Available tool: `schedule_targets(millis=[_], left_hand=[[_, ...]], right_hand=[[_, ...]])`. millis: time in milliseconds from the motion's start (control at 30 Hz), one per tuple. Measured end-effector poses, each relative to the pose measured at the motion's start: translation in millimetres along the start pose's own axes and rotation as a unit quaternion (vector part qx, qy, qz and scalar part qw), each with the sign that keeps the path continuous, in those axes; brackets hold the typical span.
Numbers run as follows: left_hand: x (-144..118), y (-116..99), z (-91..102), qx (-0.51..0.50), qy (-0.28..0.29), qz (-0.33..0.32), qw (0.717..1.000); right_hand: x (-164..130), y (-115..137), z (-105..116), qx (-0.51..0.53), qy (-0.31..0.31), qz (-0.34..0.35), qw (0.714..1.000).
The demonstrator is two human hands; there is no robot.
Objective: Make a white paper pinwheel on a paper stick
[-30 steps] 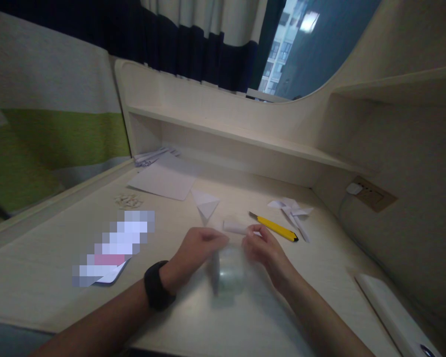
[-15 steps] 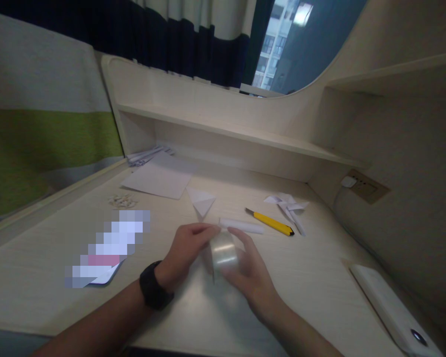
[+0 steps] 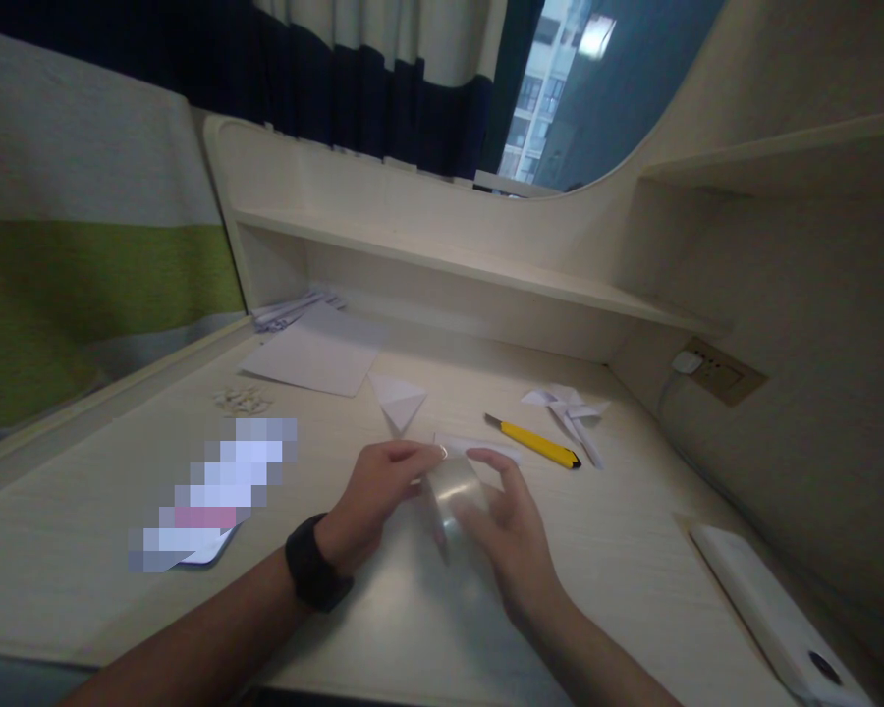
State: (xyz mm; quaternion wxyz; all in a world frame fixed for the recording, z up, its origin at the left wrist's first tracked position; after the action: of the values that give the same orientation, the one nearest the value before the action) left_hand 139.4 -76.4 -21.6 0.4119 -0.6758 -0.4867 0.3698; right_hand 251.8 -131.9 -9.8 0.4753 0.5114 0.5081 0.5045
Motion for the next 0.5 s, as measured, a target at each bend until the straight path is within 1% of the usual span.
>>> schedule_targets(millis=[100, 200, 367, 500], left_hand=[[-2.3, -4.0, -1.0, 0.004, -0.016, -0.005, 1.0], [-3.3, -7.3, -0.3, 0.022, -0.03, -0.017, 0.999], [-4.3, -9.1, -2.1, 0.029, -0.024, -0.021, 0.999], [-6.8, -12.9, -1.2, 0.035, -0.031, -0.019, 0.999]], right_hand=[[-0.3, 0.8, 2.1, 0.011, -0.009, 0.001, 1.0], [-0.3, 3.4, 0.3, 0.029, 0.005, 0.013, 0.999], [-3.1, 8.3, -3.6, 0.041, 0.026, 0.04, 0.998], [-9.7, 16.2, -3.1, 0.034, 0.027, 0.075, 0.996]])
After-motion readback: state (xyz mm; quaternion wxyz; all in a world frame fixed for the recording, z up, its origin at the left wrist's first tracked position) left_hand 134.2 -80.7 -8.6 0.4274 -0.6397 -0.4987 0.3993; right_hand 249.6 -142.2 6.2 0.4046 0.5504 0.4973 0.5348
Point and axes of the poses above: each hand's wrist, its own x-axis towards the middle knuckle, its own z-axis out of the back of the hand, y = z × x, the point moved 10 cm from there along x, towards the middle knuckle, and after that the axes turned 10 degrees about -x, right-handed, at the moved point
